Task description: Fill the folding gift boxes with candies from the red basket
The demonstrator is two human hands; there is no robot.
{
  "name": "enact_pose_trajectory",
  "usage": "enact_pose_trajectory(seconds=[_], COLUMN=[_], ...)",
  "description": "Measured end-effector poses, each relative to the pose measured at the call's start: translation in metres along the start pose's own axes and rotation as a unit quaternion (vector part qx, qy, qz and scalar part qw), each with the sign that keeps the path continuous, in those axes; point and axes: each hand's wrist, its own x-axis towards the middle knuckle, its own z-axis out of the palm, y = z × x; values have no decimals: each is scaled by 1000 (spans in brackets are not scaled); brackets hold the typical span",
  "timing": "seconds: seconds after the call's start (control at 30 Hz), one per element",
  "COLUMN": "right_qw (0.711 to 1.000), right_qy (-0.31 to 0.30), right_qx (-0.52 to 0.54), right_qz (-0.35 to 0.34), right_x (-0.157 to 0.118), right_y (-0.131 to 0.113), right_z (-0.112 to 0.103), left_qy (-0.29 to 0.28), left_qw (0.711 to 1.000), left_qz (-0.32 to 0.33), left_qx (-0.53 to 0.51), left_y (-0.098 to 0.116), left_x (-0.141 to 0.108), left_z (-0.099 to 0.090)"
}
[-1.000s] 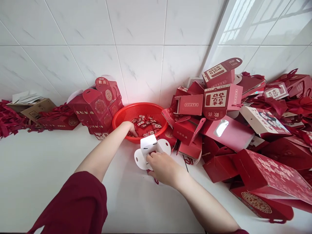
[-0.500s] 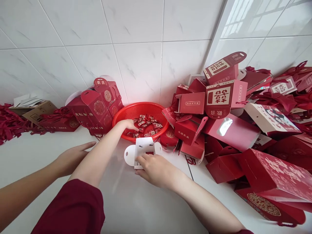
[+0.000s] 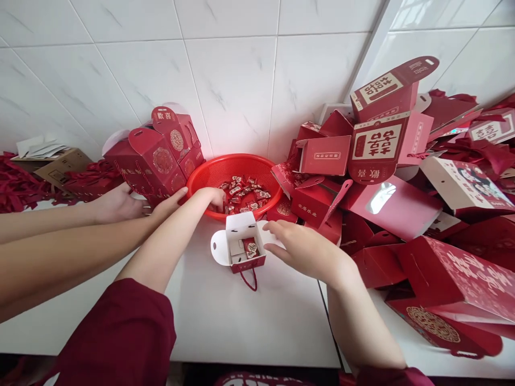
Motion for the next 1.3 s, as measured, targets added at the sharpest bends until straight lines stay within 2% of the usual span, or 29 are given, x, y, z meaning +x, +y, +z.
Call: enact_pose_trajectory(seconds=[0.1, 0.23, 0.37, 0.47, 0.57, 0.67, 0.77, 0.87, 1.0, 1.07, 1.17, 1.3], right_qw=[1000, 999, 999, 999, 999, 998, 998, 999, 998, 997, 986, 974], right_qy=[11, 10, 4, -2, -9, -2, 4, 12, 30, -7, -100, -153], right_qx=[1, 4, 3, -2, 2, 7, 12, 30, 31, 5, -51, -69], right_qz=[18, 33, 39, 44, 52, 57, 60, 35, -35, -79, -123, -151], right_x=[-5, -6, -3, -1, -1, -1, 0, 3, 11, 15, 19, 22], right_y=[8, 13, 14, 14, 15, 16, 19, 19, 8, -4, -20, -32], right_z=[-5, -7, -4, -2, -2, -3, -3, -3, -2, 2, 15, 35], left_qy=[-12, 50, 118, 140, 139, 82, 50, 76, 110, 121, 100, 54], left_qw=[999, 993, 964, 954, 957, 975, 989, 993, 988, 983, 979, 986], left_qz=[-28, 17, 101, 121, 136, 146, 125, 88, 104, 135, 175, 150], left_qx=[-29, -103, -216, -235, -216, -148, -59, -34, -6, -8, -34, -50], left_y=[2, 6, 17, 27, 35, 39, 42, 46, 48, 50, 52, 51], left_x=[-13, -55, -102, -129, -148, -164, -168, -157, -135, -131, -139, -157], left_z=[-18, -31, -21, -11, -6, -4, 2, 12, 22, 23, 18, 9])
